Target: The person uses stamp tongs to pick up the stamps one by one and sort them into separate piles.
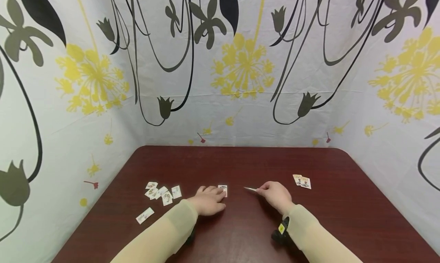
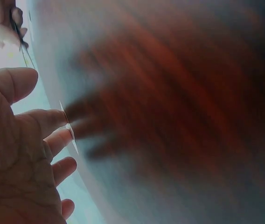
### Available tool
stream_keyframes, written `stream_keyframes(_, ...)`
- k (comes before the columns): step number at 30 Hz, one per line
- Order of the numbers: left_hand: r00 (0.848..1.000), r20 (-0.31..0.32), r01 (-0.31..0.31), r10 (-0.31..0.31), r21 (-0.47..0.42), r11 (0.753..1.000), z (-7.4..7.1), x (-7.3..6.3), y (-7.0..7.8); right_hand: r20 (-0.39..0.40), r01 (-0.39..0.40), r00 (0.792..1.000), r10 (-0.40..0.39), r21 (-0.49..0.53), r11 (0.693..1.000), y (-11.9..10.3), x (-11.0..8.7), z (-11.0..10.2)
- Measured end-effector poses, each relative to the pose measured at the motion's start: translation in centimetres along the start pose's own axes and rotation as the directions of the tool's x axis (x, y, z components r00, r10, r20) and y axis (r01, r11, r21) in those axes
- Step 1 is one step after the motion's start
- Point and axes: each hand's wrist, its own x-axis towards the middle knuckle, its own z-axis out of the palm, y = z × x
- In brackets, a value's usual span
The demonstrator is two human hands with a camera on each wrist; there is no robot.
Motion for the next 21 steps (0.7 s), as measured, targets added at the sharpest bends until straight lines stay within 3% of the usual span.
stream_keyframes(7,1.0,0.0,-0.013,0.013,0.006,1.0,0.0,0.0,0.8,0.033,0.017,0.999,-0.017,0.013,1.0,-2.0,0.4,1.5)
stream_keyframes(21,1.0,0.005,-0.014,0.014,0.023,1.0,-0.1,-0.4,1.5,0.042,0.003,0.999,-0.005,0.039,0.999,-3.3,1.0,3.0)
